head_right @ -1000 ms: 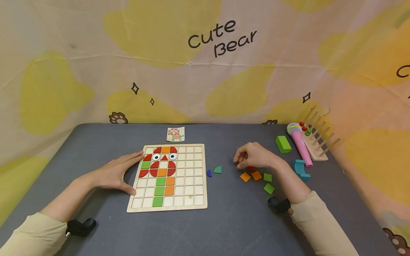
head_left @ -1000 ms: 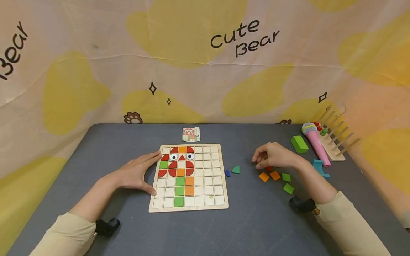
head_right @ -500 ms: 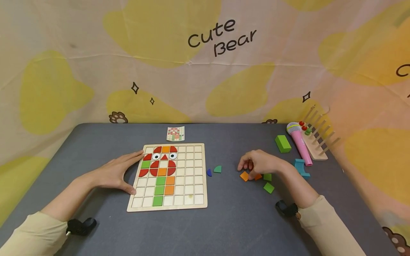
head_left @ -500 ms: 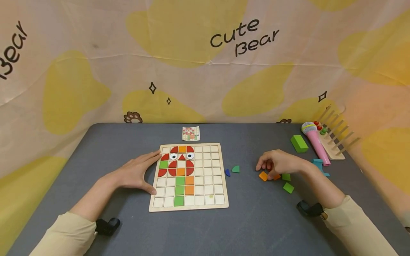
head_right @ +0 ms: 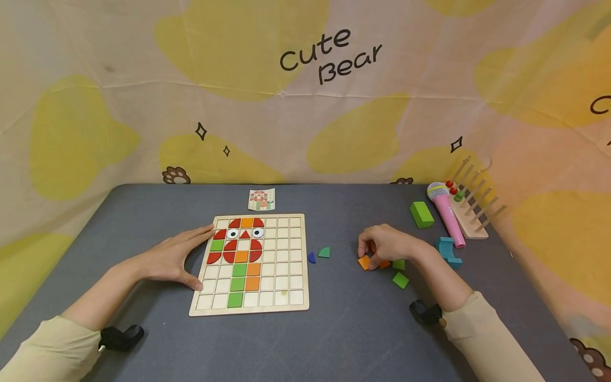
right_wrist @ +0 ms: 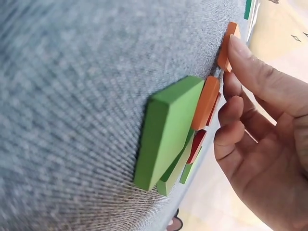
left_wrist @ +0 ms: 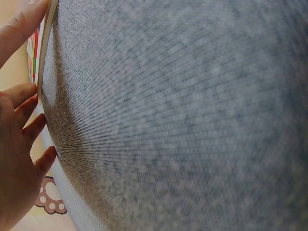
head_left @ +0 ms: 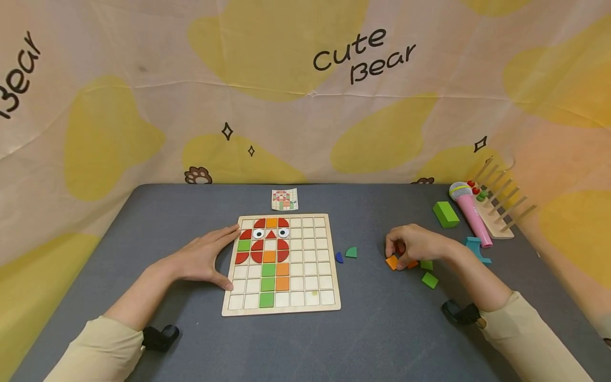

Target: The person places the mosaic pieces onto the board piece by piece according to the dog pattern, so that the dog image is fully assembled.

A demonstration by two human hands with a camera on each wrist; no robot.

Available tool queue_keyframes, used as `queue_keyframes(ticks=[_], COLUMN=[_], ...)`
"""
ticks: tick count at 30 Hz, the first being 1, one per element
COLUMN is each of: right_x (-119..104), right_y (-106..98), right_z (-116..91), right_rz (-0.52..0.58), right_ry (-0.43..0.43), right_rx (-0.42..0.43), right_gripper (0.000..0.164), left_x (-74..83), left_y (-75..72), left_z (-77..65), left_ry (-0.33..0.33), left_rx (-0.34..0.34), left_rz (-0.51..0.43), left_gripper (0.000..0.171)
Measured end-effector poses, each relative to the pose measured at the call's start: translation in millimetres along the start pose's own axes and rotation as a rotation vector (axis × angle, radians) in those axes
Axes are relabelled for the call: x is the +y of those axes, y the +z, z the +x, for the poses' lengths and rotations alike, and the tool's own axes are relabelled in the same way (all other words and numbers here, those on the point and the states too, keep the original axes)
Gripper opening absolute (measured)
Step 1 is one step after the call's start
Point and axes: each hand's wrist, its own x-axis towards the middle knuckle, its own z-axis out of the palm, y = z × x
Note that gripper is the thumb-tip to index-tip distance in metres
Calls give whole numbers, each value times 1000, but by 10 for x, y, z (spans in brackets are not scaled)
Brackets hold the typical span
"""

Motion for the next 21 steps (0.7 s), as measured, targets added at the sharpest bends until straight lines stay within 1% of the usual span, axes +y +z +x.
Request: queue_keyframes(ticks=[5,14,17,21], right_x=[-12,-68,-120,-243], right_y=[-3,-19,-27,-11], right_z=[20,54,84,164], right_rz=[4,34,54,68], right_ry=[12,4,-7,-10], right_rx=[-10,-40,-40,-15], right_gripper=[21,16,12,10], left_x=[1,-12,-11,-6], left_y=[-5,6,6,5], left_z=[-5,-8,-9,-6], left_ry=[-4,-14,-14,-10], left_rx=[-3,-3,-4,-1], left_rz=[2,-1,0,1], left_gripper=[127,128,128,128])
